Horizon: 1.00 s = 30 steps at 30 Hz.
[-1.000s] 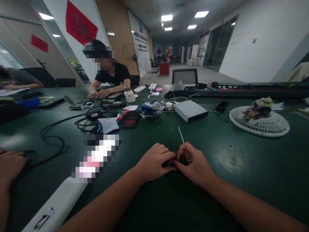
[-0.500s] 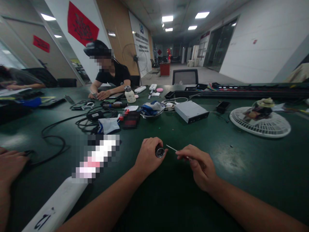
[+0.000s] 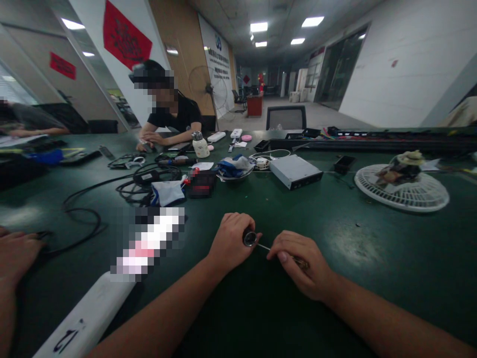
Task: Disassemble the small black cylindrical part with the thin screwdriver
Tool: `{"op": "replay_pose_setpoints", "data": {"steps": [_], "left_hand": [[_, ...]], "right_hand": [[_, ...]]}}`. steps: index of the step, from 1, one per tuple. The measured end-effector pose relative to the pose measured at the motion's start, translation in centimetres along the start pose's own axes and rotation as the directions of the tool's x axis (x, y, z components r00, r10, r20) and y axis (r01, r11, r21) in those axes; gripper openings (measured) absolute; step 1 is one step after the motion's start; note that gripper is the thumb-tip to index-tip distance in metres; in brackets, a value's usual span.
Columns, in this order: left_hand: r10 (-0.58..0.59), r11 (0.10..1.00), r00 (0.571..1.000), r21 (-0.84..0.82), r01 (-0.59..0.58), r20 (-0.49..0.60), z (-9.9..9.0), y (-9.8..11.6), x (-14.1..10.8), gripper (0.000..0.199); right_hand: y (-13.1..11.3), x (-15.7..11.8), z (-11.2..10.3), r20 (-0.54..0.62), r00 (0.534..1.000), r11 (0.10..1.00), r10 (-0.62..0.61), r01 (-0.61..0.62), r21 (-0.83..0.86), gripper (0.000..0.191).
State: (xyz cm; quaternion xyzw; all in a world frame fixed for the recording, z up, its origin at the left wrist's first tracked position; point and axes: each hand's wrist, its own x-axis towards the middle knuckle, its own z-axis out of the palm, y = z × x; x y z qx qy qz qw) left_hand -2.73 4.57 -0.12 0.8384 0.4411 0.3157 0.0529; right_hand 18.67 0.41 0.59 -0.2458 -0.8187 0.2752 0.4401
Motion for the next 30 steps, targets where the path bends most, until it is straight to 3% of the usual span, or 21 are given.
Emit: {"op": "replay_pose_setpoints", "data": {"steps": [4, 9, 15, 20, 25, 30], "left_hand": [[-0.016, 1.000, 0.999, -0.025, 0.017, 0.034, -0.01, 0.12, -0.05, 0.020], [-0.023, 0.999, 0.996, -0.042, 0.027, 0.087, -0.09, 0.29, -0.09, 0.018], [-0.012, 1.000, 0.993, -0.019, 0.014, 0.121, -0.17, 0.29, -0.10, 0.017], [-0.024, 1.000, 0.990, -0.008, 0.026, 0.137, -0.05, 0.14, -0.24, 0.018], [-0.034, 0.998, 0.986, -0.045, 0.042, 0.164, 0.01, 0.05, -0.37, 0.017], [-0.073, 0.994, 0.988, -0.072, 0.083, 0.134, 0.01, -0.03, -0.44, 0.020]], "right_hand": [[-0.06, 0.09, 0.07, -0.070, 0.998, 0.999, -0.002, -0.001, -0.036, 0.020], [-0.24, 0.28, 0.12, 0.058, 0.998, 1.000, -0.019, 0.020, -0.011, 0.018], [-0.15, 0.02, 0.20, -0.066, 0.998, 0.996, -0.016, 0.010, -0.087, 0.020], [-0.41, 0.10, 0.08, 0.049, 0.997, 0.997, -0.054, 0.056, -0.053, 0.020], [-0.35, -0.01, 0.09, -0.064, 0.998, 0.995, -0.019, 0.012, -0.103, 0.022], [-0.14, -0.01, 0.02, 0.039, 0.999, 1.000, 0.000, 0.000, 0.009, 0.022]]}}
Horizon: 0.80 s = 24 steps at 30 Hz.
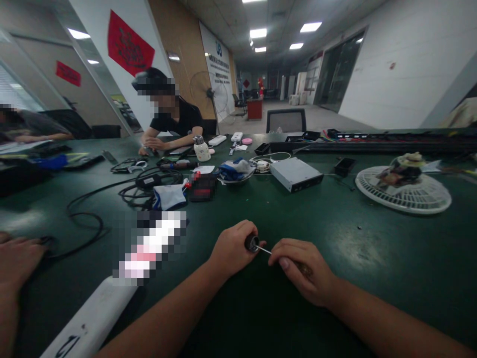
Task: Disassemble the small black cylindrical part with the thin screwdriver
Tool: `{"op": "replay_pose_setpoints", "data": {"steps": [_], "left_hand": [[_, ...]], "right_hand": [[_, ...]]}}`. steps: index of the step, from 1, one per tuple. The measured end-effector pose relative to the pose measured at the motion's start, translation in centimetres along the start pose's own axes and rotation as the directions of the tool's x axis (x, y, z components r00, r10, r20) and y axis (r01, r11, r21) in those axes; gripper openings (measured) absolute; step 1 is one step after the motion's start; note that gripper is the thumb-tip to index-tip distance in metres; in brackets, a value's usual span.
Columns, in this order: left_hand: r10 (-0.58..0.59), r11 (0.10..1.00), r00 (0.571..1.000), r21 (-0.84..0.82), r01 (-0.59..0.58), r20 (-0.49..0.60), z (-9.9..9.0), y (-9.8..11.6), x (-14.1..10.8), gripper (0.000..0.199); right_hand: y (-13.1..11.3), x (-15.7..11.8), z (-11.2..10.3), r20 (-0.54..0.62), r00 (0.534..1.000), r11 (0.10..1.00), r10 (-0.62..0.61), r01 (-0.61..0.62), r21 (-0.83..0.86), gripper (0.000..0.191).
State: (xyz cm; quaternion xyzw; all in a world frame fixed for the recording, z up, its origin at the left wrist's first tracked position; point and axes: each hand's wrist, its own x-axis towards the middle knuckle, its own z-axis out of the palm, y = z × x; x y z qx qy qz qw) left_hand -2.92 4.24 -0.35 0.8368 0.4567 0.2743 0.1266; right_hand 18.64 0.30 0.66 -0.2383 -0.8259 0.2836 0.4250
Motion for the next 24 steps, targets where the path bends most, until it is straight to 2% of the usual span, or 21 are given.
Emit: {"op": "replay_pose_setpoints", "data": {"steps": [6, 12, 20, 24], "left_hand": [[0.000, 1.000, 1.000, -0.020, 0.000, 0.018, 0.12, 0.07, 0.00, 0.021], [-0.022, 0.999, 1.000, -0.033, 0.022, -0.004, 0.03, 0.03, 0.06, 0.024], [-0.014, 0.999, 1.000, -0.037, 0.014, 0.024, 0.18, -0.07, 0.03, 0.020], [-0.023, 0.999, 1.000, -0.038, 0.024, 0.018, 0.15, -0.09, 0.01, 0.019]], "right_hand": [[0.49, -0.26, 0.02, -0.098, 0.995, 0.998, 0.026, -0.031, -0.056, 0.026], [0.29, -0.11, -0.12, -0.017, 1.000, 0.999, 0.010, -0.010, 0.045, 0.026], [0.60, -0.29, -0.10, -0.130, 0.990, 0.999, 0.044, -0.045, -0.008, 0.033], [0.46, -0.29, -0.15, -0.102, 0.995, 1.000, 0.015, -0.014, 0.012, 0.028]]}}
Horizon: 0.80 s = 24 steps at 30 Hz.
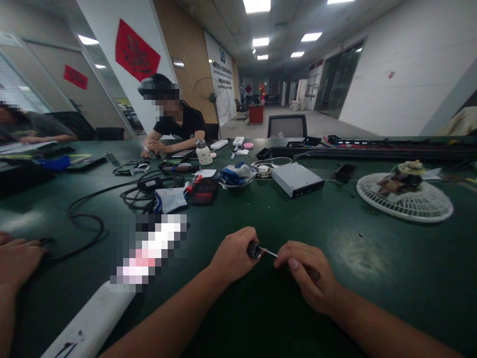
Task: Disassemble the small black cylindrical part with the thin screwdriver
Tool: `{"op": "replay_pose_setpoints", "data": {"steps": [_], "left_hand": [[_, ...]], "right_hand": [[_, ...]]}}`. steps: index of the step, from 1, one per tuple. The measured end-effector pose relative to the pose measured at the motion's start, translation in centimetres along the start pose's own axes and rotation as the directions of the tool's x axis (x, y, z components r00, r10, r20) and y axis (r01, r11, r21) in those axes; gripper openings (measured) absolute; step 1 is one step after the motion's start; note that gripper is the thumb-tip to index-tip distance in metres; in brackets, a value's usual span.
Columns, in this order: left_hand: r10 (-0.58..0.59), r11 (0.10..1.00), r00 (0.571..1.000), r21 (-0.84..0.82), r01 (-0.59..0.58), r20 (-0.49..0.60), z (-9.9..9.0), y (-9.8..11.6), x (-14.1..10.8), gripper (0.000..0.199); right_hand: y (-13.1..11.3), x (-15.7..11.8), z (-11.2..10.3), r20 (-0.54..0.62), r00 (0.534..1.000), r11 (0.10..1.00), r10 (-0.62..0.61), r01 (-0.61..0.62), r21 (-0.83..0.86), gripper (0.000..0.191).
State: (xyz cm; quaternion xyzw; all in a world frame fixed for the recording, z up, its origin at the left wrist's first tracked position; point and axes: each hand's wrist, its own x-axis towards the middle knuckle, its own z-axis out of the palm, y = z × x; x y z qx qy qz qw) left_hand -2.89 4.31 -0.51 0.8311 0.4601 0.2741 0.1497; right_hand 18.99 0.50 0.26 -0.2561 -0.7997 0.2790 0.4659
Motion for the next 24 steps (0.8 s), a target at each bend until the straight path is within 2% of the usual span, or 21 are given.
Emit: {"op": "replay_pose_setpoints", "data": {"steps": [5, 10, 18, 24], "left_hand": [[-0.016, 1.000, 1.000, -0.003, 0.016, 0.004, 0.03, 0.04, -0.02, 0.022], [0.007, 1.000, 1.000, -0.004, -0.007, 0.023, 0.02, 0.13, -0.05, 0.019], [-0.001, 1.000, 1.000, -0.010, 0.001, 0.014, -0.08, 0.23, -0.10, 0.022], [0.014, 1.000, 0.999, 0.003, -0.014, 0.034, -0.04, 0.22, -0.12, 0.021]], "right_hand": [[-0.12, -0.19, 0.11, 0.054, 0.998, 0.999, -0.029, 0.027, 0.040, 0.030], [-0.17, -0.23, 0.24, 0.022, 0.999, 0.999, -0.032, 0.032, -0.033, 0.028], [-0.17, 0.01, 0.00, 0.067, 0.997, 0.997, 0.037, -0.041, 0.061, 0.031], [0.12, -0.02, 0.20, 0.065, 0.992, 0.994, 0.110, -0.110, 0.003, 0.037]]}}
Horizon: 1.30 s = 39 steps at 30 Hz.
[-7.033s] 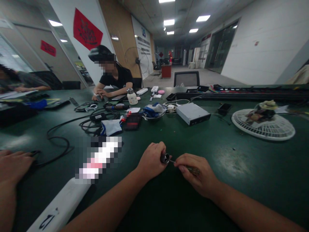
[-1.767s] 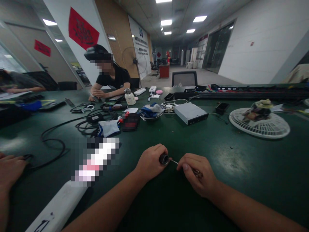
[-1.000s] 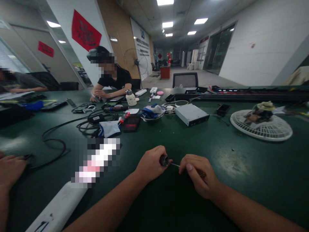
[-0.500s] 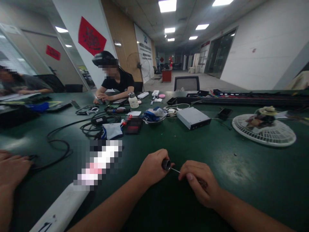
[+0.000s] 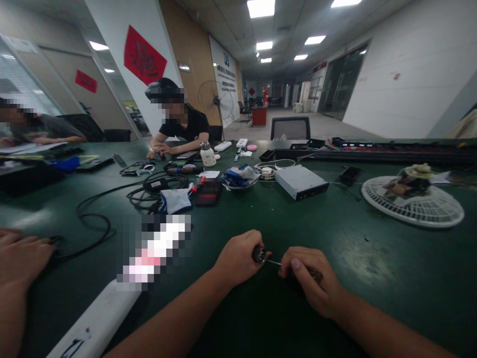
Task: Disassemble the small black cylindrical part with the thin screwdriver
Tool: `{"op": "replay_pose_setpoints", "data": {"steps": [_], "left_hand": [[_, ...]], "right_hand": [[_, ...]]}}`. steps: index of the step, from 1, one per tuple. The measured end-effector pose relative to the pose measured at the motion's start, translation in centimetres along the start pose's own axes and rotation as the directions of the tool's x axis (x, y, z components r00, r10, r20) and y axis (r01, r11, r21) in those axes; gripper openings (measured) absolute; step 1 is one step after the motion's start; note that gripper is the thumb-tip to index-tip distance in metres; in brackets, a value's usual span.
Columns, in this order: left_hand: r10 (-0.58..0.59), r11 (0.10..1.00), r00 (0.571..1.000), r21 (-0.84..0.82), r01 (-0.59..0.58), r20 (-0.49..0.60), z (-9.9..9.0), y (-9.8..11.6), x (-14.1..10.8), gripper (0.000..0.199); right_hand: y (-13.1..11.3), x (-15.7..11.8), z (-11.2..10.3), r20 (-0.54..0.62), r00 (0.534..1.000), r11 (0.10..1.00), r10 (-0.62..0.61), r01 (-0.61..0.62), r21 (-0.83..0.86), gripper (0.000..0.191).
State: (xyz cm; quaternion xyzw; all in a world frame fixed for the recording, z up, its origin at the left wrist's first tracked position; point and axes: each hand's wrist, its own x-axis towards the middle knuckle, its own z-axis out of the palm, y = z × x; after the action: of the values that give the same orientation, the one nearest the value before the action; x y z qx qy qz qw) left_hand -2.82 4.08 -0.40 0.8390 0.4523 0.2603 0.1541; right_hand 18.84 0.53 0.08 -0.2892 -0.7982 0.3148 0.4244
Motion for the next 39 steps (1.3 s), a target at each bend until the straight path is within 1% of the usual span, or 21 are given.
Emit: {"op": "replay_pose_setpoints", "data": {"steps": [3, 6, 9, 12, 16, 18, 21, 25, 27, 32, 34, 35, 37, 39], "left_hand": [[-0.002, 1.000, 1.000, -0.003, 0.002, 0.001, 0.03, -0.02, 0.01, 0.021], [-0.007, 1.000, 1.000, -0.005, 0.007, -0.001, 0.04, -0.08, 0.04, 0.021], [-0.013, 1.000, 1.000, -0.005, 0.013, -0.005, 0.03, -0.14, 0.07, 0.021], [-0.019, 1.000, 0.999, -0.016, 0.019, -0.028, 0.02, -0.13, 0.06, 0.023], [0.002, 1.000, 0.999, -0.007, -0.003, -0.039, 0.07, -0.03, 0.01, 0.023], [0.015, 1.000, 0.999, 0.003, -0.014, -0.033, 0.10, 0.03, 0.00, 0.022], [0.028, 1.000, 0.999, 0.008, -0.027, -0.021, 0.08, 0.14, 0.02, 0.020], [0.034, 0.999, 0.999, 0.002, -0.033, -0.021, -0.06, 0.27, 0.07, 0.022], [0.036, 0.999, 0.999, 0.010, -0.036, -0.020, -0.11, 0.28, 0.07, 0.022], [0.026, 0.999, 1.000, 0.028, -0.026, -0.005, -0.08, 0.20, 0.04, 0.019], [0.009, 0.999, 1.000, 0.034, -0.009, -0.012, -0.07, 0.20, 0.07, 0.018], [-0.004, 0.999, 1.000, 0.038, 0.005, -0.021, -0.09, 0.23, 0.09, 0.018], [-0.045, 0.998, 0.997, 0.048, 0.048, -0.057, -0.16, 0.29, 0.18, 0.018], [-0.100, 0.993, 0.990, 0.060, 0.106, -0.105, -0.23, 0.36, 0.30, 0.017]], "right_hand": [[0.04, -0.04, 0.08, -0.026, 0.999, 0.999, -0.018, 0.018, -0.028, 0.034], [-0.03, -0.06, 0.06, -0.026, 0.999, 0.999, -0.038, 0.037, -0.035, 0.030], [-0.08, -0.03, 0.03, -0.006, 0.999, 0.999, -0.034, 0.034, 0.016, 0.029], [-0.05, 0.01, -0.03, 0.040, 0.999, 0.998, -0.026, 0.023, 0.064, 0.028], [0.08, 0.00, -0.20, 0.062, 0.998, 0.994, 0.003, -0.010, 0.112, 0.032], [0.13, -0.04, -0.24, 0.075, 0.997, 0.995, 0.014, -0.021, 0.099, 0.034], [0.09, -0.11, -0.15, 0.097, 0.995, 0.999, 0.010, -0.014, 0.033, 0.033], [-0.09, -0.12, 0.06, 0.039, 0.999, 0.999, -0.001, 0.003, -0.045, 0.031], [-0.17, -0.04, 0.07, 0.019, 1.000, 0.999, -0.011, 0.012, -0.052, 0.030], [-0.38, 0.16, -0.08, 0.041, 0.999, 0.999, -0.030, 0.031, -0.009, 0.026], [-0.46, 0.13, -0.08, 0.021, 1.000, 0.999, -0.021, 0.022, -0.033, 0.023], [-0.48, 0.10, -0.06, -0.008, 1.000, 0.999, -0.007, 0.007, -0.051, 0.020], [-0.51, 0.06, 0.02, -0.077, 0.997, 0.996, 0.020, -0.027, -0.082, 0.014], [-0.52, 0.13, 0.16, -0.095, 0.994, 0.990, 0.054, -0.066, -0.126, 0.012]]}}
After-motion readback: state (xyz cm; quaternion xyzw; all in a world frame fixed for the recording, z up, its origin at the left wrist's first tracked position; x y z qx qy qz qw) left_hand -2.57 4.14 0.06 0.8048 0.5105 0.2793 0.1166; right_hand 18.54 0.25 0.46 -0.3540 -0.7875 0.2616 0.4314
